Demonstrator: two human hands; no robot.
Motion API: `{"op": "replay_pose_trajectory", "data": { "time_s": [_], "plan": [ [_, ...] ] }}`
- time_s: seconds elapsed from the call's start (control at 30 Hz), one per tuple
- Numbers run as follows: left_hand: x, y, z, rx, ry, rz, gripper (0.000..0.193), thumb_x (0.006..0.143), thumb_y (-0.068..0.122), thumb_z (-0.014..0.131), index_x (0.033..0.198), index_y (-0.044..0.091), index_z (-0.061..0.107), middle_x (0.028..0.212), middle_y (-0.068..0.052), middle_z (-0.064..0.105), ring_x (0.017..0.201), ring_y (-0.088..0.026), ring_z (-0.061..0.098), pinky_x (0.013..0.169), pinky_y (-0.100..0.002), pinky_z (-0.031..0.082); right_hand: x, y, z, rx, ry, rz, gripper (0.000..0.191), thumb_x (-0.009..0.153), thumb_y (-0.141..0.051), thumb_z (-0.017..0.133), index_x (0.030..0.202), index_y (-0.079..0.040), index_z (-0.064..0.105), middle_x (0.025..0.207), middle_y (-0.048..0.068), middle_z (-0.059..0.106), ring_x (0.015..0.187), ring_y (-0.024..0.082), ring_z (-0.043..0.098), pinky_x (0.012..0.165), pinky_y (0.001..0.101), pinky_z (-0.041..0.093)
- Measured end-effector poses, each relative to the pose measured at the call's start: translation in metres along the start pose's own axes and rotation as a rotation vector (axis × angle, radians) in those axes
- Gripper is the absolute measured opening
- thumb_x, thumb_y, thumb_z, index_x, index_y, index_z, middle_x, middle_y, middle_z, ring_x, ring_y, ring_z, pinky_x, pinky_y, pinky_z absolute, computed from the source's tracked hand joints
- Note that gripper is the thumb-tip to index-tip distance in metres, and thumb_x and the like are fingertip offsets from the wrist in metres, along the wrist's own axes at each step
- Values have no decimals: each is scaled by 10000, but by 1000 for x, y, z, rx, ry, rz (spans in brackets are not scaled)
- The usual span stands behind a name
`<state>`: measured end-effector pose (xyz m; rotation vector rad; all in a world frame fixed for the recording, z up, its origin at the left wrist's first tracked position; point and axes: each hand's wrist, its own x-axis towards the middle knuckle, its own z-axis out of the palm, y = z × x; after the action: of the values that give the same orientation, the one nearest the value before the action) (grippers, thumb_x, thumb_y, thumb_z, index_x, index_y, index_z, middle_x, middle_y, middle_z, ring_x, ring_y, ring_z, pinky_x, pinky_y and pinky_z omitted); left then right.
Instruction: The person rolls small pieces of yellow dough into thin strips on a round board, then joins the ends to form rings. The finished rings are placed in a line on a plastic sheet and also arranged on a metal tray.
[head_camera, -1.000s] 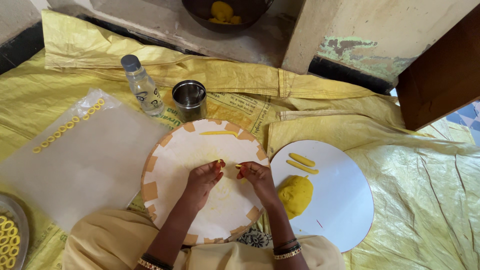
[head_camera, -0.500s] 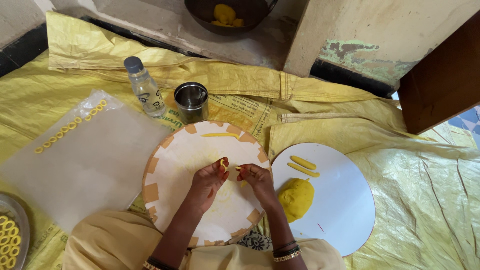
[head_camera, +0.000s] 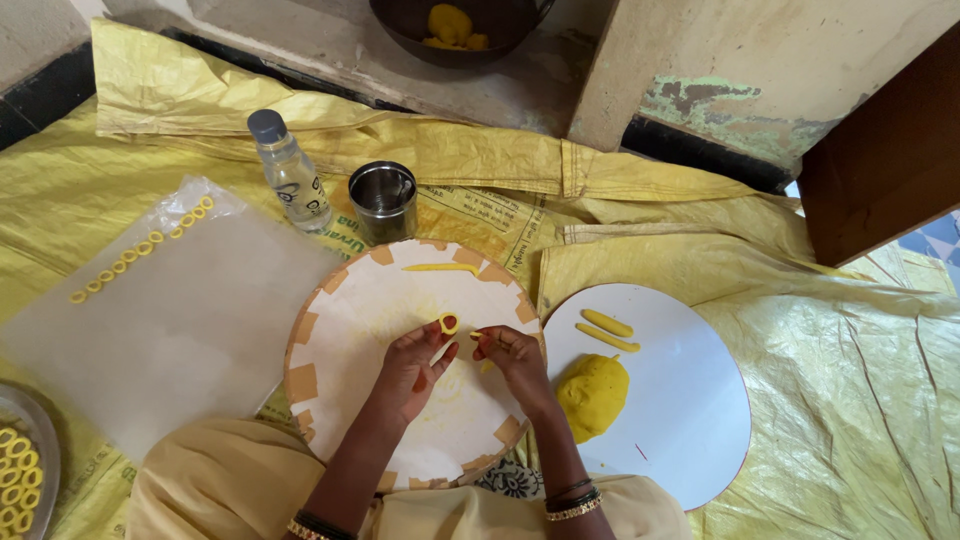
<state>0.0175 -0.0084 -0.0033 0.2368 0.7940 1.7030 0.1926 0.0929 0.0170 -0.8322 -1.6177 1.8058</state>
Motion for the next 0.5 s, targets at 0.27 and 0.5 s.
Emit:
{"op": "replay_pose_trajectory", "data": {
  "time_s": [0.27, 0.5],
  "plan": [
    [-1, 1, 2, -9, -68, 40, 201, 908, 145, 764, 1054, 34, 682, 1159, -27, 679, 1112, -130, 600, 1098, -409, 455, 0, -2, 1, -16, -2, 3, 244, 1001, -174, 651, 1103, 32, 734, 862, 43, 734, 810, 105, 660, 766, 264, 507],
    [1, 0, 3, -61, -1, 9, 228, 912, 166, 732, 1092, 29, 703, 1171, -44, 703, 1119, -138, 623, 1076, -411, 462, 0, -1, 2, -26, 7, 25, 242, 992, -166, 651, 1117, 25, 730, 867, 41, 737, 809, 103, 657, 767, 261, 501]
  ]
}}
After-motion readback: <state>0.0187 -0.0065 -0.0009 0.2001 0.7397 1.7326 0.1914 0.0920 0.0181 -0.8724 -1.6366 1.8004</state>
